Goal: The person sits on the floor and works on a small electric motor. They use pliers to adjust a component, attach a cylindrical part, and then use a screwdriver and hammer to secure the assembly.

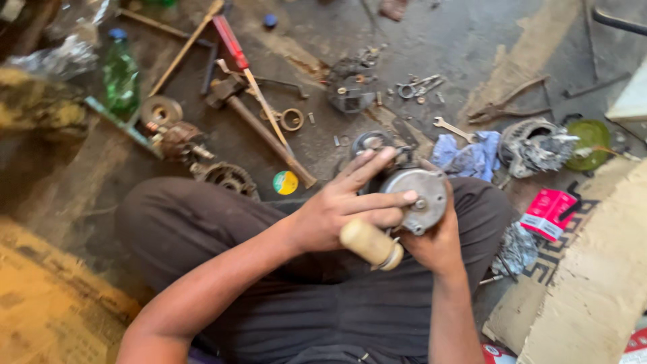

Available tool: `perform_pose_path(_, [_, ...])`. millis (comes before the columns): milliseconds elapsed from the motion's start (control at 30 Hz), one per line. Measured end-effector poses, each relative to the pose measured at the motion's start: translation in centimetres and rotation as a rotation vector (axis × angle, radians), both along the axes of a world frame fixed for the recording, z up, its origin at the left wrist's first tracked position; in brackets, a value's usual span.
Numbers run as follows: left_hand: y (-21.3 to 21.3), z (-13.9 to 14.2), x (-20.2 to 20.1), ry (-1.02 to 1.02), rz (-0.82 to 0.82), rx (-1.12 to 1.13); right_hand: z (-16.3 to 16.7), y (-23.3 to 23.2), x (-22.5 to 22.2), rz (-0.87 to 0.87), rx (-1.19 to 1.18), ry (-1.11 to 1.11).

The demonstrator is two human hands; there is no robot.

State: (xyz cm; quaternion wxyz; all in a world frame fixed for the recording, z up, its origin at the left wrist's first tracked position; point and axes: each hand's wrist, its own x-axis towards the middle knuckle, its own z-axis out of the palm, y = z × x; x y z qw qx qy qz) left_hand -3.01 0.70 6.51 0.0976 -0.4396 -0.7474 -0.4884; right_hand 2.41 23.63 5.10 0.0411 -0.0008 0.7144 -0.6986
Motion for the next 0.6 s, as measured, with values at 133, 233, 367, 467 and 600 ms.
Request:
perform_pose_path(133, [-0.1,0.8,1.3,-0.018,0.096,-0.068,-3.0,-1.9,2.2,-0.176,0.157,0.176])
perform_pose_path(233, [-0.3,1.3,2.2,-0.126,0.112,0.019,-4.5,-3.0,3.1,-0.262,0.198,0.199])
perform_pose_path(367, [0.1,1.3,2.3,-0.222,0.013,0.161,-6.2,-4.7,4.2,-0.357,0.320,0.267])
perform_pose_path(467, [0.4,0.9,2.7,-0.232,0.048,0.208,-7.6,-4.9,4.7,-0.401,0.295,0.260])
perform_pose_path(600, [0.5,0.3,3.5,-0.262,0.044,0.285,-7.9,-4.3,4.6,-0.352,0.338,0.174])
